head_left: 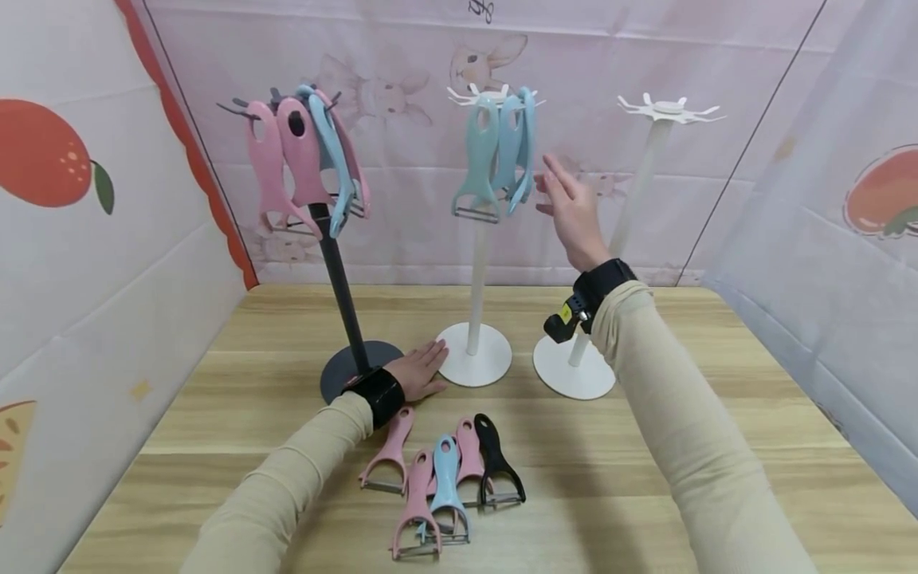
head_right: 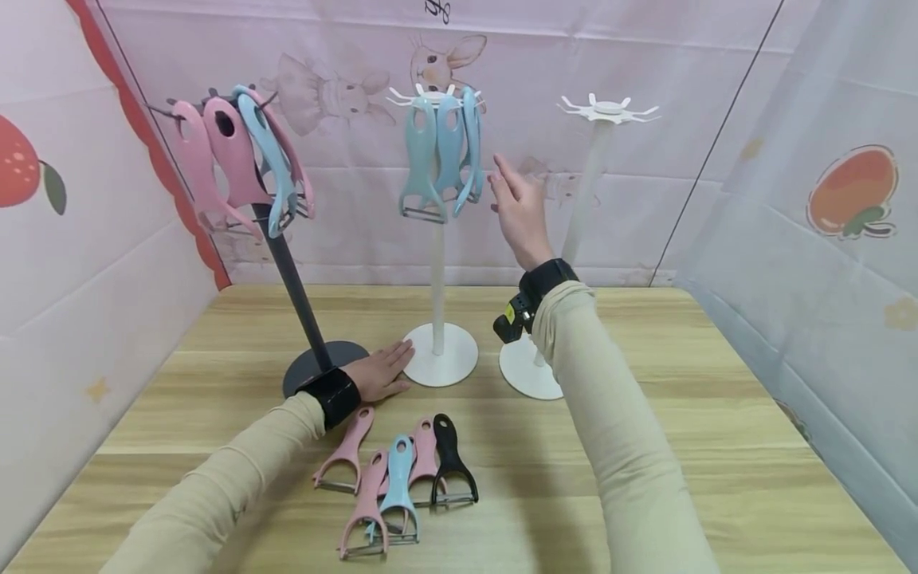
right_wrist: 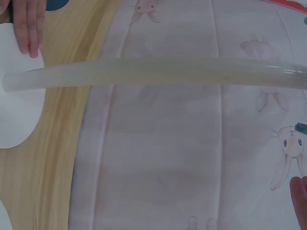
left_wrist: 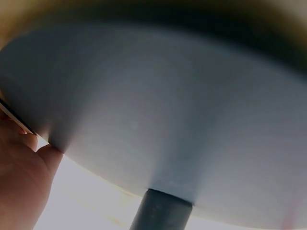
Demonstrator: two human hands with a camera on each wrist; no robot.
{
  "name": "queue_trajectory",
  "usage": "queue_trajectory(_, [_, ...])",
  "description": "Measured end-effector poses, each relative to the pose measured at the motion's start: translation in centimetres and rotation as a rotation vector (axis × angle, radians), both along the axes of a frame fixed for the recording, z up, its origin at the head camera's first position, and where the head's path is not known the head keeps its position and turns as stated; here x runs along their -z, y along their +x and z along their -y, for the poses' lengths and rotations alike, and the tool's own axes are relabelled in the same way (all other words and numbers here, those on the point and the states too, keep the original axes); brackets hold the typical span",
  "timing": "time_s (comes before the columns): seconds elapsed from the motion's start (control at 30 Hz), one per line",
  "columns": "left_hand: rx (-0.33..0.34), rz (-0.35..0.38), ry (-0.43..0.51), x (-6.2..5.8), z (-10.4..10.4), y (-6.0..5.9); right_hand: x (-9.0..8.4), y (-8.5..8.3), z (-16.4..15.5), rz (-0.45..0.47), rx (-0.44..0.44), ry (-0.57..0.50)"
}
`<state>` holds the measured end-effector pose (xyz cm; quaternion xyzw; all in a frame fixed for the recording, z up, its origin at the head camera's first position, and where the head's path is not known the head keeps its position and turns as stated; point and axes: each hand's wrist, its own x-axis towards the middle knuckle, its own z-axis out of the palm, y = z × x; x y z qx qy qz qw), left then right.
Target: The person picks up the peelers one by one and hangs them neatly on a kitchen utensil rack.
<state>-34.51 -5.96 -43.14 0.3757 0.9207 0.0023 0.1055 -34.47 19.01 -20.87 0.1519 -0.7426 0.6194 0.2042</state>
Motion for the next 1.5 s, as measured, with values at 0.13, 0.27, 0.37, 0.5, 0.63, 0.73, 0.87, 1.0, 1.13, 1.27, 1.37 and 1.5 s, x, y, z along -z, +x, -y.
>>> queue_trajectory(0.13, [-0.015,0.015,-0.007,0.1,-0.1,0.0,1.7,0.5,-0.1,0.028,0.036,0.035])
queue_trajectory(0.27, [-0.034,0.012,-0.035,0.3,-0.2,-0.3,4.3,1.2,-0.4,0.129,0.06,0.233])
queue_trajectory(0.37, [-0.043,0.031,-0.037,-0.3,-0.5,-0.4,6.9,1.5,-0.4,0.214,0.035,0.528])
queue_trajectory(0.5, [-0.054,0.078,-0.014,-0.9,-0.8,-0.7,11.0,1.7,0.2,0.269,-0.074,0.919])
queue_trajectory(0.63, [-0.052,0.099,0.04,-1.1,0.0,-0.9,14.8,1.7,1.6,0.319,-0.165,1.154])
queue_trajectory(0.73, [-0.031,0.084,0.111,-1.7,0.7,-0.5,17.0,1.7,2.6,0.354,-0.187,1.242])
queue_trajectory(0.87, [-0.019,0.041,0.219,-3.0,1.4,0.8,18.9,1.6,3.5,0.355,-0.202,1.34])
queue_trajectory(1.0, [-0.065,-0.044,0.267,-4.2,1.7,2.9,20.2,1.3,3.7,0.333,-0.233,1.399])
queue_trajectory(1.13, [-0.188,-0.075,0.203,-5.0,1.7,5.4,20.9,1.0,3.3,0.34,-0.27,1.411])
queue_trajectory(1.27, [-0.265,-0.019,0.119,-4.8,1.8,7.8,21.4,0.9,3.0,0.35,-0.284,1.426])
queue_trajectory(1.37, [-0.292,0.03,0.101,-4.3,2.0,8.9,21.4,1.0,3.2,0.363,-0.283,1.447])
queue_trajectory(1.5, [-0.296,0.078,0.12,-3.7,2.3,9.7,21.5,1.0,3.6,0.389,-0.279,1.457])
